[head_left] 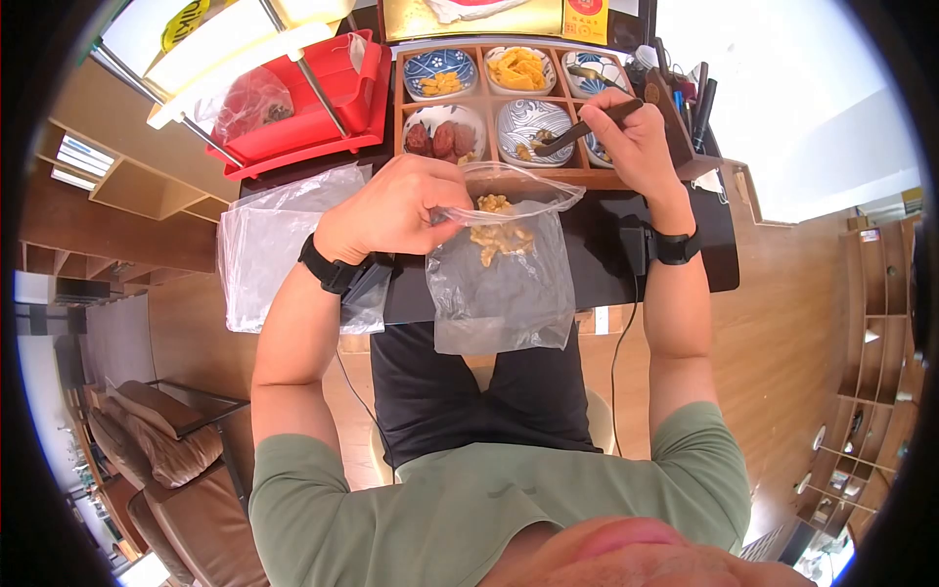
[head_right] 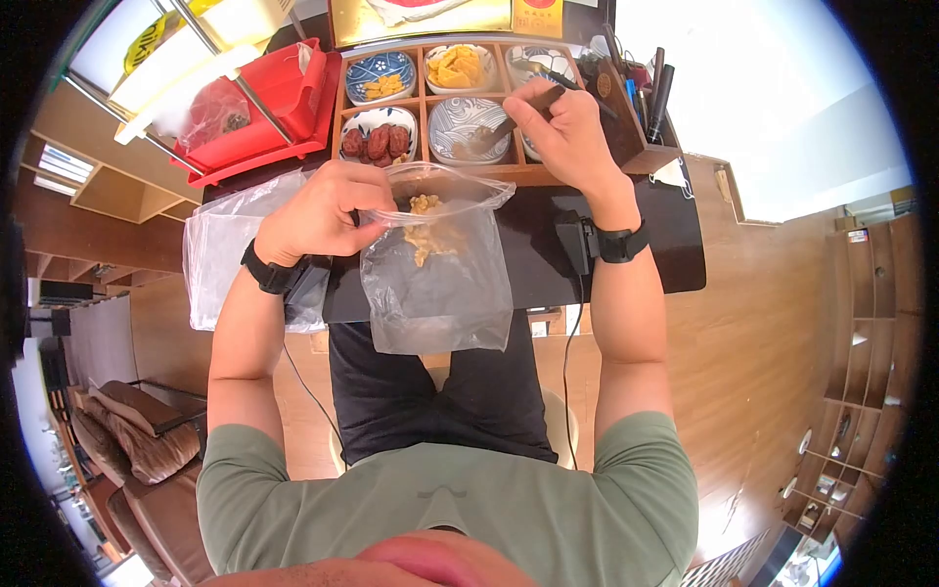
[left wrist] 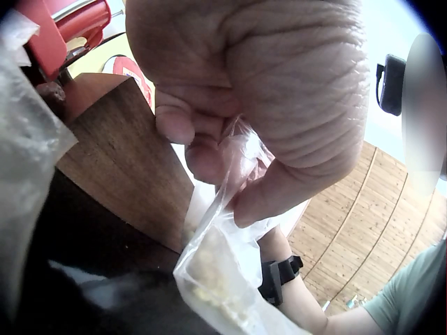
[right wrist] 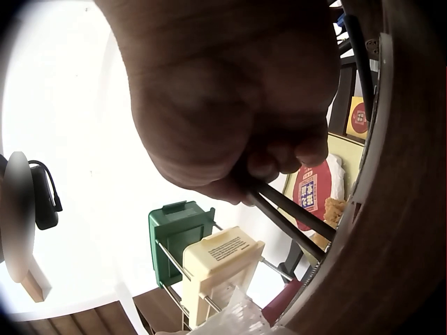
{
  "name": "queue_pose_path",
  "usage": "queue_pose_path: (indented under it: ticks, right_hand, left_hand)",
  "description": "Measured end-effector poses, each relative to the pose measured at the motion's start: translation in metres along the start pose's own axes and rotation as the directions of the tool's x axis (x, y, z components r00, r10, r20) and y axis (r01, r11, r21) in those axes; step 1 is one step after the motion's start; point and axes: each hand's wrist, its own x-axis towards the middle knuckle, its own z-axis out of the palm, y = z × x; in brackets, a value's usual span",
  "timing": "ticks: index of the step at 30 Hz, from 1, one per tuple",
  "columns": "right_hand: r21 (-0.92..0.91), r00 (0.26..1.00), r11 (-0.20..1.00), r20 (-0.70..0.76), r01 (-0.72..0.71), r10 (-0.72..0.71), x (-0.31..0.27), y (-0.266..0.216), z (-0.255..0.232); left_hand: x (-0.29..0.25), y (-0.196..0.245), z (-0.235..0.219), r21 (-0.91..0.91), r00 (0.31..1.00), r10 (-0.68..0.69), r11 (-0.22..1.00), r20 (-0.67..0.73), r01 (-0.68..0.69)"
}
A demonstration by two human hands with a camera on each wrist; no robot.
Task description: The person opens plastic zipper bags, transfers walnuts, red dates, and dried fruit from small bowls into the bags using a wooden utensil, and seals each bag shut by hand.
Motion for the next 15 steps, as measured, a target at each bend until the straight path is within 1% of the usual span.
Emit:
queue_pose_path:
  ticks: [2,4,8,10,11,12,13,14,15]
  right_hand:
    - [-0.003,1.000,1.000,-0.001,-0.001,0.001,0.000,0.001,0.002]
    - [0.038,0.986,0.993,-0.124,0.113,-0.108,0.002,-0.003,0.010]
    - [0.025,0.981,0.993,-0.159,0.120,-0.114,0.002,-0.006,0.006]
    - [0.190,0.961,0.974,-0.270,0.119,-0.065,0.002,-0.002,0.003]
    - [0.374,0.970,0.923,-0.243,0.089,0.005,0.001,-0.003,0.000]
    - [0.376,0.971,0.923,-0.241,0.087,0.006,0.001,-0.005,0.001]
    - [0.563,0.983,0.820,-0.183,0.103,0.003,0.000,-0.007,0.001]
    - [0.727,0.992,0.679,-0.128,0.102,-0.012,-0.001,-0.009,0.003]
    - [0.720,0.997,0.693,-0.078,0.049,0.010,-0.005,-0.008,0.004]
  left_hand:
    - [0.001,0.000,-0.001,0.027,1.000,0.022,0.999,0.002,-0.022]
    - [0.002,0.001,-0.001,0.031,1.000,0.024,0.999,0.001,-0.024]
    - [0.001,-0.001,0.000,0.033,1.000,0.018,0.999,0.007,-0.018]
    - [0.001,-0.001,-0.001,0.032,1.000,0.018,0.999,0.009,-0.018]
    - [0.000,-0.001,-0.001,0.034,1.000,0.015,0.999,0.009,-0.015]
    - [0.000,-0.002,0.000,0.034,1.000,0.013,0.999,0.008,-0.013]
    - [0.001,-0.002,0.001,0.037,0.999,0.032,0.999,-0.014,-0.032]
    - [0.001,-0.002,0.001,0.040,0.998,0.052,0.998,-0.036,-0.050]
    - [0.001,-0.002,0.002,0.040,0.998,0.047,0.998,-0.037,-0.046]
